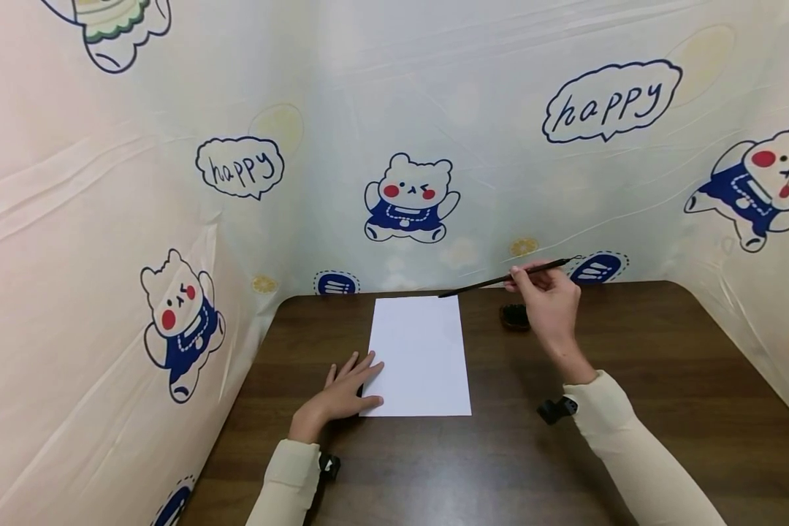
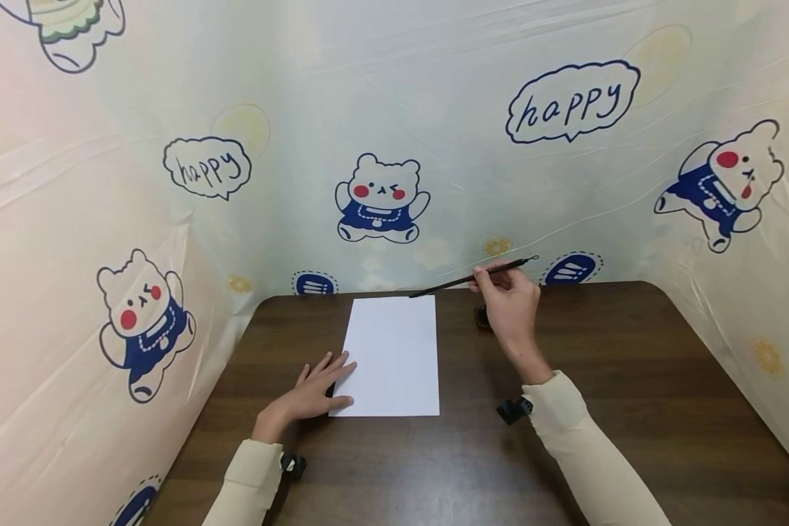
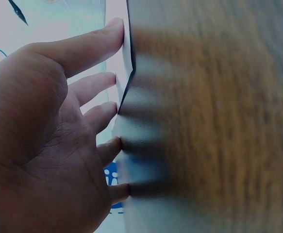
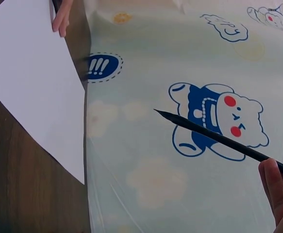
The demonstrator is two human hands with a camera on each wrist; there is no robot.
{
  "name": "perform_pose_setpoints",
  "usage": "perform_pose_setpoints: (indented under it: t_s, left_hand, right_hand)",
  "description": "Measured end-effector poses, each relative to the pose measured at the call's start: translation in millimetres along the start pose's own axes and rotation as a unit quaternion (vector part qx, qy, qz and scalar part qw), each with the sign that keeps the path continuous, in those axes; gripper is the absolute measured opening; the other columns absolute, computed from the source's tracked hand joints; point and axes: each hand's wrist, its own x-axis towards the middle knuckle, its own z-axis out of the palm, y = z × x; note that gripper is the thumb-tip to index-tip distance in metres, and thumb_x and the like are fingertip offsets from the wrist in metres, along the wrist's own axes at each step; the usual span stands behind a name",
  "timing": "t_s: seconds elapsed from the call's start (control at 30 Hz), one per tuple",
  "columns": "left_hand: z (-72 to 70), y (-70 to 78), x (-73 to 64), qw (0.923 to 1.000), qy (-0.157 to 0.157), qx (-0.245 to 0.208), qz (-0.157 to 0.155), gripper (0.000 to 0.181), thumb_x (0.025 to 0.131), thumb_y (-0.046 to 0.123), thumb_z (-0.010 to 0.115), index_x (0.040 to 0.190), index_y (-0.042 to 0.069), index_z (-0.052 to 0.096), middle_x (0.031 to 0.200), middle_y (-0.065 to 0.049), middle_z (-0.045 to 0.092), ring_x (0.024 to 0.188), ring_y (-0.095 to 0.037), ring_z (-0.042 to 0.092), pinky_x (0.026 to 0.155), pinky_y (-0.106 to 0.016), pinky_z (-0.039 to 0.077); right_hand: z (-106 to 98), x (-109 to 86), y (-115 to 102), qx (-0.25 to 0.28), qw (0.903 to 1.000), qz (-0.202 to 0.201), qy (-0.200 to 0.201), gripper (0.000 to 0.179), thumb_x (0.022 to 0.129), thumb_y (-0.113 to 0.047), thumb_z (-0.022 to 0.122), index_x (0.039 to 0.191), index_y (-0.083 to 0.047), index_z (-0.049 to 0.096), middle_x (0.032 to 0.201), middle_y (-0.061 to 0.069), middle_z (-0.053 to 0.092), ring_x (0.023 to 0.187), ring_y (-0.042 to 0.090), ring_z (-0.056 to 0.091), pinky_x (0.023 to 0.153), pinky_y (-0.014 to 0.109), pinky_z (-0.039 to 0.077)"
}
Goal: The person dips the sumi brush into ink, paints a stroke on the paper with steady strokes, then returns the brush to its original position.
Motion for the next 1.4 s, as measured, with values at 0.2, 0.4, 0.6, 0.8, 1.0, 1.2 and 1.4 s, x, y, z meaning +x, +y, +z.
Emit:
perform_pose_setpoints:
  t_s: [0.2, 0.4, 0.6, 0.8, 1.0, 1.2, 1.4]
  left_hand:
    - [-2.9, 4.4, -2.7, 0.9998, 0.0, -0.014, 0.011, 0.08, 0.097, 0.058, 0.071, 0.165, 0.027, 0.043, 0.18, -0.007, 0.02, 0.167, -0.043, 0.002, 0.121, -0.081, -0.011]
    - [-1.0, 1.1, -1.5, 0.9999, 0.0, -0.012, 0.005, 0.081, 0.096, 0.063, 0.069, 0.165, 0.03, 0.042, 0.18, -0.005, 0.02, 0.167, -0.043, 0.004, 0.123, -0.079, -0.008]
    - [-8.1, 14.4, -5.5, 0.9998, -0.013, -0.007, -0.011, 0.079, 0.098, 0.054, 0.071, 0.165, 0.023, 0.042, 0.18, -0.008, 0.02, 0.167, -0.044, 0.004, 0.124, -0.078, -0.008]
    - [-13.8, 29.9, -9.4, 0.9993, -0.021, 0.02, -0.026, 0.076, 0.101, 0.042, 0.072, 0.166, 0.018, 0.041, 0.18, -0.01, 0.019, 0.167, -0.044, 0.006, 0.125, -0.078, -0.005]
    - [-12.2, 27.1, -8.0, 0.9994, -0.018, 0.023, -0.018, 0.075, 0.101, 0.04, 0.072, 0.165, 0.015, 0.042, 0.179, -0.013, 0.021, 0.166, -0.046, 0.007, 0.124, -0.079, -0.004]
    - [-4.0, 11.5, -2.6, 0.9995, -0.019, 0.013, -0.021, 0.078, 0.1, 0.049, 0.07, 0.166, 0.022, 0.04, 0.18, -0.006, 0.017, 0.168, -0.039, 0.002, 0.125, -0.076, -0.007]
    - [-2.6, 9.2, -1.8, 0.9997, -0.009, 0.007, -0.021, 0.078, 0.098, 0.052, 0.072, 0.165, 0.025, 0.042, 0.18, -0.005, 0.019, 0.168, -0.04, 0.003, 0.126, -0.076, -0.007]
  right_hand:
    - [13, -4.2, 1, -0.026, 0.9995, 0.013, -0.01, 0.014, 0.098, -0.001, 0.074, 0.101, 0.012, 0.071, 0.092, 0.034, 0.076, 0.07, 0.001, 0.075, 0.07, 0.021, 0.063]
    - [24, -8.3, 3, -0.024, 0.9994, 0.018, -0.018, 0.015, 0.098, -0.002, 0.075, 0.102, 0.011, 0.072, 0.092, 0.033, 0.076, 0.07, 0.003, 0.076, 0.07, 0.019, 0.062]
    - [36, -12.7, 5, -0.01, 0.9993, 0.017, -0.033, 0.017, 0.099, -0.011, 0.077, 0.101, 0.006, 0.074, 0.091, 0.027, 0.078, 0.071, 0.001, 0.076, 0.07, 0.026, 0.064]
    - [46, -17.7, 8, -0.005, 0.9989, 0.017, -0.044, 0.015, 0.1, -0.011, 0.076, 0.099, 0.004, 0.073, 0.092, 0.026, 0.078, 0.072, 0.002, 0.076, 0.07, 0.023, 0.064]
    - [54, -21.8, 13, -0.007, 0.9985, 0.021, -0.05, 0.015, 0.099, -0.011, 0.076, 0.1, 0.004, 0.073, 0.092, 0.026, 0.078, 0.072, 0.0, 0.076, 0.07, 0.024, 0.064]
    - [62, -24.8, 18, -0.013, 0.9977, 0.035, -0.057, 0.016, 0.098, -0.011, 0.078, 0.103, 0.004, 0.073, 0.093, 0.023, 0.08, 0.077, 0.021, 0.08, 0.072, 0.026, 0.065]
    - [69, -26.5, 21, -0.02, 0.996, 0.055, -0.067, 0.016, 0.1, -0.007, 0.075, 0.107, 0.006, 0.072, 0.097, 0.027, 0.079, 0.086, 0.045, 0.079, 0.074, 0.029, 0.065]
